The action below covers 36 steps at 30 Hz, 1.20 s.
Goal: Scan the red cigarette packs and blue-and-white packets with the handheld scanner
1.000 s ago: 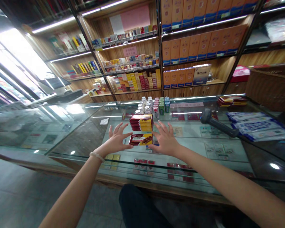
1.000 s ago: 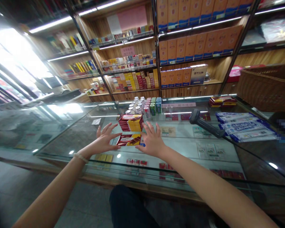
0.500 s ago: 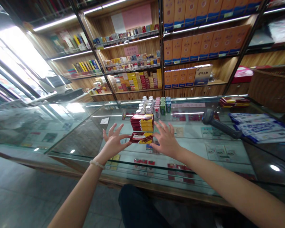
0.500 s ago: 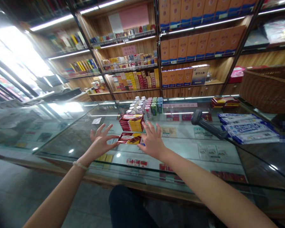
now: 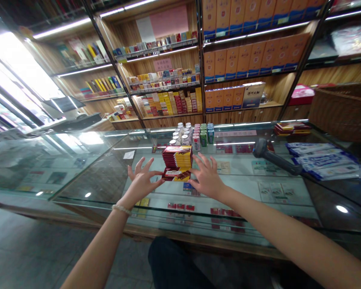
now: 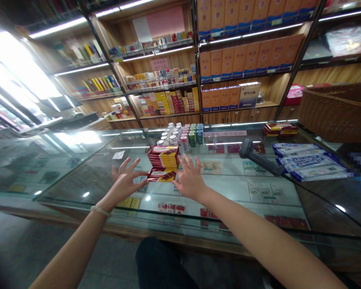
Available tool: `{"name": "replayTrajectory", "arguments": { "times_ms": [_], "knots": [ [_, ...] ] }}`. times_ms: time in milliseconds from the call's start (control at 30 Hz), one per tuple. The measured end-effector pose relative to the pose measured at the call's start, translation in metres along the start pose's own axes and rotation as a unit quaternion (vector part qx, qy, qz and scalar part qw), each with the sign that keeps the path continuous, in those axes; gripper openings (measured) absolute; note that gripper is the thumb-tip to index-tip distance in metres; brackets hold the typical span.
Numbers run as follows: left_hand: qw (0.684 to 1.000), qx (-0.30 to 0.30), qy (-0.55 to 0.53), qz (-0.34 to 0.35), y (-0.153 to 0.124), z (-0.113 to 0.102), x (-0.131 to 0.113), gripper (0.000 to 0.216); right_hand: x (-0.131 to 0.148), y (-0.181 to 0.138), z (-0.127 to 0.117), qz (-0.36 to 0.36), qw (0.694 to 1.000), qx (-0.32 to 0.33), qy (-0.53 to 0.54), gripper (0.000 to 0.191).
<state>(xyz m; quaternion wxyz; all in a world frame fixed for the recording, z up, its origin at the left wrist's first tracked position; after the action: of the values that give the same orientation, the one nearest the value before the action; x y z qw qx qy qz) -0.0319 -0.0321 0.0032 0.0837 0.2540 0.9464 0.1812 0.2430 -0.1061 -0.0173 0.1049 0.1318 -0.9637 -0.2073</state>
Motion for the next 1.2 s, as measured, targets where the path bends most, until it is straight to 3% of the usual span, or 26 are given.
{"name": "replayTrajectory", "arguments": {
  "times_ms": [167,333,400,633,933,1200],
  "knots": [
    [1.0,-0.007,0.006,-0.016,-0.001,0.002,0.004,0.034,0.0,0.0,-0.002,0.012,1.0,0.012,0.012,0.042],
    [0.999,-0.021,0.007,-0.04,0.004,-0.011,-0.002,0.085,-0.011,-0.001,-0.012,0.021,1.0,0.001,0.003,0.066],
    [0.998,-0.049,0.008,-0.027,0.01,-0.02,-0.011,0.094,-0.02,-0.001,-0.02,0.023,1.0,0.009,-0.012,0.074],
    [0.996,-0.083,0.0,0.036,0.043,-0.031,-0.07,0.104,-0.073,-0.017,-0.053,0.025,0.996,0.018,-0.084,0.084],
    [0.991,-0.054,-0.037,0.119,0.081,-0.006,-0.165,0.101,-0.135,-0.044,-0.077,0.056,0.986,-0.023,-0.155,0.077],
    [0.986,-0.049,-0.056,0.151,0.108,0.015,-0.215,0.096,-0.177,-0.059,-0.101,0.074,0.976,-0.083,-0.185,0.073]
  ]
}}
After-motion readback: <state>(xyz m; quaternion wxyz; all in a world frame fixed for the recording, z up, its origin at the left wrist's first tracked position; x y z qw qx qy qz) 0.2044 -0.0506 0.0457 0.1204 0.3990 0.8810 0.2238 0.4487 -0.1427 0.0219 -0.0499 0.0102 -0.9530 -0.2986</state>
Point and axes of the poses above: each hand's wrist, its own y-axis towards the middle knuckle, its own z-axis out of the palm, x = y × z, the point moved 2 cm from there along y, towards the middle knuckle, and after that the axes turned 4 degrees about -y, right-handed, at the moved point
